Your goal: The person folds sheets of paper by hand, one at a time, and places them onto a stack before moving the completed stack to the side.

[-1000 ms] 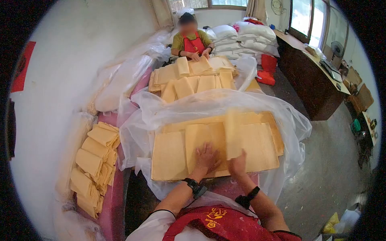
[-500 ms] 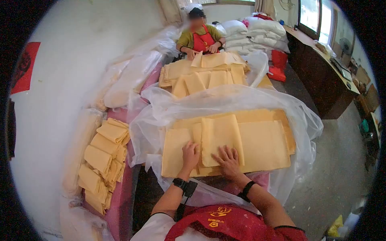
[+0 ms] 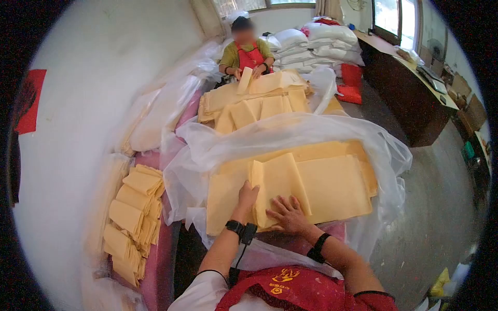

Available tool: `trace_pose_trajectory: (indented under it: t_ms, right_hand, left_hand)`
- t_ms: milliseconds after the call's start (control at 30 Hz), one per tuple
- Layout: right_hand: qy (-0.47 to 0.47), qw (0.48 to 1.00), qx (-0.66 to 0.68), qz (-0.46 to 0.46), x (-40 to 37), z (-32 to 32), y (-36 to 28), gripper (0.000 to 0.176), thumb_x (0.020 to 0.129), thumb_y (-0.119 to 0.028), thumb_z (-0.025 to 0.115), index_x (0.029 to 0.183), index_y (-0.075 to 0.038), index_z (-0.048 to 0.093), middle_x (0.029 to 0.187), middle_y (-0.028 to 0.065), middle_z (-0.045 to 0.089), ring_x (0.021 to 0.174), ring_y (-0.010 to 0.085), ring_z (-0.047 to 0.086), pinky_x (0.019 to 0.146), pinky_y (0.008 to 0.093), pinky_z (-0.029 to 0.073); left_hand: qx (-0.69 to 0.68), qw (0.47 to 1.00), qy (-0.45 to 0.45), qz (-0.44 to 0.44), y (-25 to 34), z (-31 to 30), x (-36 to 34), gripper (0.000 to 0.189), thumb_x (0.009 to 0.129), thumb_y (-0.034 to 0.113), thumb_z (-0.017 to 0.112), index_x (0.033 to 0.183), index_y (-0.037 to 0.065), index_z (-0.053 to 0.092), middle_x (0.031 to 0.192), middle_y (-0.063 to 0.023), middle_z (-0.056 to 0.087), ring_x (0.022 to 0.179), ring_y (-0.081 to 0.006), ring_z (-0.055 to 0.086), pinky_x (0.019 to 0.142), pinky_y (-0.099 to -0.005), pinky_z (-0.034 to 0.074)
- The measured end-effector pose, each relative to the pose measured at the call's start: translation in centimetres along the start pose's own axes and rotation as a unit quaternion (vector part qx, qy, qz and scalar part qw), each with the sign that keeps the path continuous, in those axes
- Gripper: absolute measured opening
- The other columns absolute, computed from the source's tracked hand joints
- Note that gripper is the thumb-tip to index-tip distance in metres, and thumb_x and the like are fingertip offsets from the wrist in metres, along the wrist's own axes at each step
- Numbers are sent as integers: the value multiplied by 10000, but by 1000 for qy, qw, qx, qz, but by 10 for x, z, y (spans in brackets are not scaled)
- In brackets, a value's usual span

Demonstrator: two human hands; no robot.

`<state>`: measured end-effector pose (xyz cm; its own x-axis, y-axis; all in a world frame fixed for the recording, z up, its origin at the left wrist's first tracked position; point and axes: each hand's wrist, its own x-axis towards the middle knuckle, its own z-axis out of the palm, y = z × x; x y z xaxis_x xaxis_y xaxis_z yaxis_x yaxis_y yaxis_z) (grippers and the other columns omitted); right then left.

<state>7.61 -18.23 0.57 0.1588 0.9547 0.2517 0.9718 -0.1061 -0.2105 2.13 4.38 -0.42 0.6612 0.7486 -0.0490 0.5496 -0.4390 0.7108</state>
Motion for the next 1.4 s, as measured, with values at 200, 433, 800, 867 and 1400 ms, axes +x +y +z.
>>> trace_pose_trajectory:
  t_ms: [200,433,800,867,1400]
  right_hand:
    - [43,997,-64,24,25,12,54,612,887,-587,460,1392,-243,439,1472,132,348,1385,309,278,1112,571,139]
    - [82,982,-103,138,88,22,107,608,905,-594,398,1403,-246,423,1491,165,306,1391,329,256,1102,596,130]
    - [-11,994,102,-21,-39,-16,-8,653,866,-444,601,1384,-98,405,1464,156,338,1374,336,279,1128,517,169]
    - [1,998,51,-32,-50,13,10,597,866,-381,617,1355,-93,431,1448,146,360,1355,327,304,1120,516,194]
    - [206,800,398,398,-33,47,46,327,836,-204,578,1072,23,586,955,198,644,887,340,620,776,410,469]
  left_hand:
    - [40,997,49,34,-7,5,-23,351,853,196,600,1104,-19,480,908,-277,634,887,-438,611,768,-511,474]
    - [40,997,32,52,-11,-2,-16,325,837,172,602,1070,-31,502,888,-288,630,880,-462,598,769,-509,470]
    - [-592,793,26,-140,-34,7,-64,353,901,29,480,1253,8,461,1143,-123,594,993,-296,617,839,-417,530]
    - [-671,722,44,-162,-21,3,-94,341,910,35,476,1250,19,460,1153,-123,583,1013,-293,606,837,-440,536]
    - [292,883,1,367,42,19,-55,513,894,404,543,1362,205,477,1465,-97,361,1391,-307,260,1062,-626,204]
